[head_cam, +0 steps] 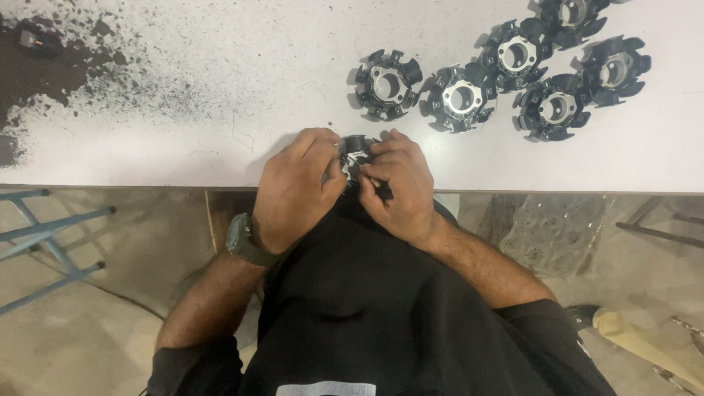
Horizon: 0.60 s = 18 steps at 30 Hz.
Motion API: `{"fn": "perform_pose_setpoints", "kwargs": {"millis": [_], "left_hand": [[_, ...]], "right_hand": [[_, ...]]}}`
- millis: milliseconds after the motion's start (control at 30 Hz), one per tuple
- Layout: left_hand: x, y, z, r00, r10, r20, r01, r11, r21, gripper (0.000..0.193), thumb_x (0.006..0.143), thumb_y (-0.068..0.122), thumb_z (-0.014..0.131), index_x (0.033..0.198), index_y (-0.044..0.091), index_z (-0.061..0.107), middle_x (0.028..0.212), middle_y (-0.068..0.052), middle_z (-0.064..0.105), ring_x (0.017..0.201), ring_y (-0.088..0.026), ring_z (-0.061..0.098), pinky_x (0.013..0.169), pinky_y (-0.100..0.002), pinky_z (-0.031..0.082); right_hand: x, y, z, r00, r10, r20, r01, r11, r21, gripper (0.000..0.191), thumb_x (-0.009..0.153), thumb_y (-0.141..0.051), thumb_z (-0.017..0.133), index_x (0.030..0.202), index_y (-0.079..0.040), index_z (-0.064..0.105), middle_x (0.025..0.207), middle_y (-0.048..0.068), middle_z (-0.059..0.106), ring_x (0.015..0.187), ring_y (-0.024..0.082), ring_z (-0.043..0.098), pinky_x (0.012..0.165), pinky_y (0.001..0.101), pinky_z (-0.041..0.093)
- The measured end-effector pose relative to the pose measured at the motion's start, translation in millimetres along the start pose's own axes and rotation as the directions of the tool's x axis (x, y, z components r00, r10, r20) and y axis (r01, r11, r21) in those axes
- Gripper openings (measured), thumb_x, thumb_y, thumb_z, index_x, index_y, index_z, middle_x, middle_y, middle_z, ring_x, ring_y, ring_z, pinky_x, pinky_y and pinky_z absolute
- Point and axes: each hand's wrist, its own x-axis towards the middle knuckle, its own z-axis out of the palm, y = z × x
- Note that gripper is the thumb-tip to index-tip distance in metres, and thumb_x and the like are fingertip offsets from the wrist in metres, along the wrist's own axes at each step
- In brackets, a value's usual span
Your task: The person sits at a workbench assembling omni wheels, fitting black roller components into the slots of wheel hubs by hand and pressing them into place. Completed wheels are set aside on the table as more hubs and rollers are picked up and assembled one at a time.
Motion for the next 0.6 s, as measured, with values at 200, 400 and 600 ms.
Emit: {"fn": "perform_pose_setpoints", "kwargs": {"millis": [200,400,600], "left_hand": [[-9.3,1.2,11.9,0.999,0.030,-0.033,-0.027,0.995,0.096,0.015,0.085,0.001,0.068,0.099,0.002,0.062,0.116,-0.011,0.065,0.092,-0.032,0.069,0.073,-0.041,0.057],[-16.5,-6.1,19.2,0.993,0.069,-0.099,-0.058,0.992,0.108,0.018,0.084,0.001,0.069,0.101,0.003,0.063,0.118,-0.010,0.064,0.095,-0.032,0.068,0.075,-0.042,0.057],[-14.1,-5.0,19.2,0.994,0.056,-0.091,-0.047,0.994,0.103,0.020,0.083,0.000,0.070,0.101,0.002,0.063,0.116,-0.009,0.065,0.091,-0.032,0.069,0.073,-0.042,0.057]], "right_hand": [[-2.4,3.3,0.5,0.999,-0.038,-0.019,0.039,0.999,0.028,0.026,0.079,0.005,0.078,0.097,-0.002,0.061,0.093,0.012,0.063,0.108,0.034,0.067,0.110,0.0596,0.050],[-2.2,3.3,1.7,0.996,-0.084,0.015,0.084,0.996,-0.012,0.031,0.079,0.005,0.081,0.100,-0.003,0.061,0.097,0.012,0.064,0.110,0.035,0.065,0.110,0.0587,0.049],[-1.3,1.1,6.0,0.996,-0.077,0.040,0.080,0.994,-0.081,0.032,0.079,0.005,0.083,0.102,-0.004,0.062,0.101,0.013,0.064,0.110,0.035,0.064,0.113,0.0586,0.047]]}}
